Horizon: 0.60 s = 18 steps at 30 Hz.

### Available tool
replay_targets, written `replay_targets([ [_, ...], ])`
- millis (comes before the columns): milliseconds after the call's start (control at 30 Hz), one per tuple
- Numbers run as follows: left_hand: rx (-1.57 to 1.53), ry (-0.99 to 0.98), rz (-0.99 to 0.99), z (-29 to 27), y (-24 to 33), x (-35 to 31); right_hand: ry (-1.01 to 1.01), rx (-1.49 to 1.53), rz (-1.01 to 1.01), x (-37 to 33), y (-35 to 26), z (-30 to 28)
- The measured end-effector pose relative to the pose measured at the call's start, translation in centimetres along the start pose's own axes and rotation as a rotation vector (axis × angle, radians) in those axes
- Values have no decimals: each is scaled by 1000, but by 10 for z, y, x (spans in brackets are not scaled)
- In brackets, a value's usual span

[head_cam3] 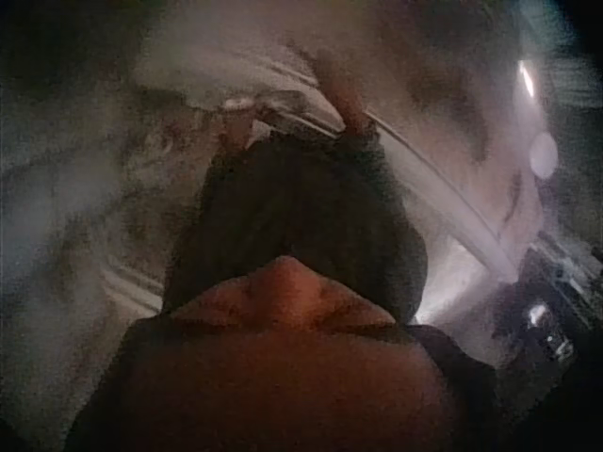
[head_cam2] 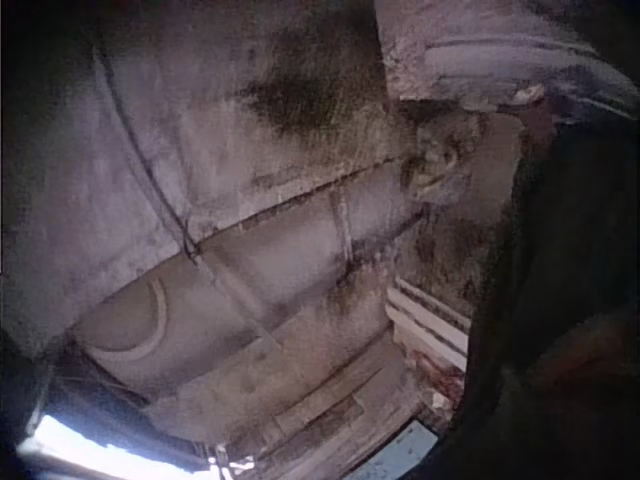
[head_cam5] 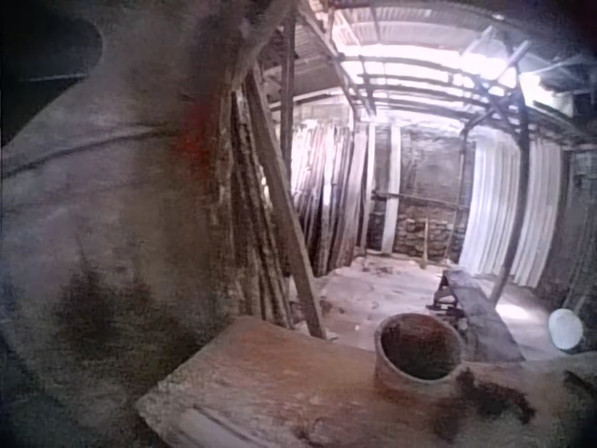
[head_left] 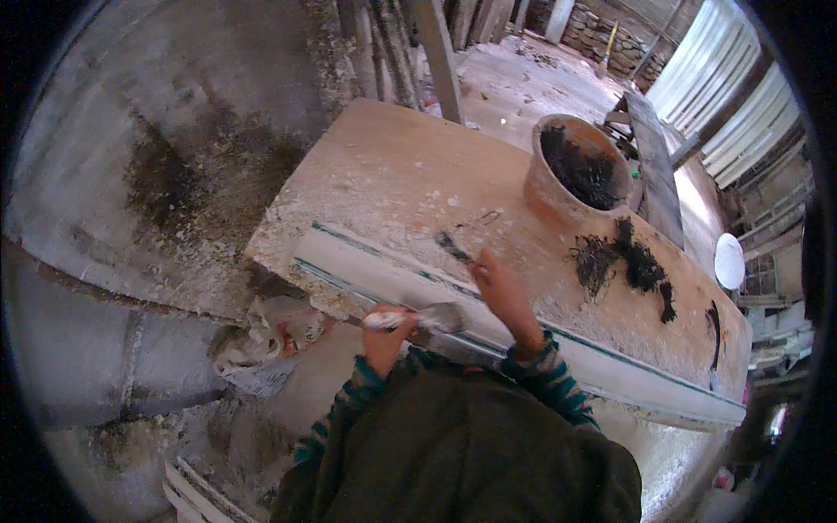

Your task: The person uses a metal scraper to remove hardened residue from the edge of a large wooden boat hull. They repeatedly scrape along the seam and wipe the tool with a cloth, working along the length of the hull in a workshop environment.

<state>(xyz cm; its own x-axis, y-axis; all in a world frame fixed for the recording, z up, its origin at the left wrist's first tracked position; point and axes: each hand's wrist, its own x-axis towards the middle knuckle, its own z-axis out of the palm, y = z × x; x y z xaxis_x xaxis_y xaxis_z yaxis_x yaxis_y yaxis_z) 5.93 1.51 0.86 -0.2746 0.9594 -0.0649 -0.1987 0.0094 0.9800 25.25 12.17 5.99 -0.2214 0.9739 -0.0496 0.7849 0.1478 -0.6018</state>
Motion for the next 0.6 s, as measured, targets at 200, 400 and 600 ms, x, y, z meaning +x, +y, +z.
replay_targets([
  [200,-181,-515,-297,147,-38,13,391,282,335,-83,105,-50],
  [400,-43,-740,-314,232,-62,-17,625,491,407,-164,146,-81],
  [600,157,-357,-367,148,-66,25,615,435,438,-192,176,-101],
])
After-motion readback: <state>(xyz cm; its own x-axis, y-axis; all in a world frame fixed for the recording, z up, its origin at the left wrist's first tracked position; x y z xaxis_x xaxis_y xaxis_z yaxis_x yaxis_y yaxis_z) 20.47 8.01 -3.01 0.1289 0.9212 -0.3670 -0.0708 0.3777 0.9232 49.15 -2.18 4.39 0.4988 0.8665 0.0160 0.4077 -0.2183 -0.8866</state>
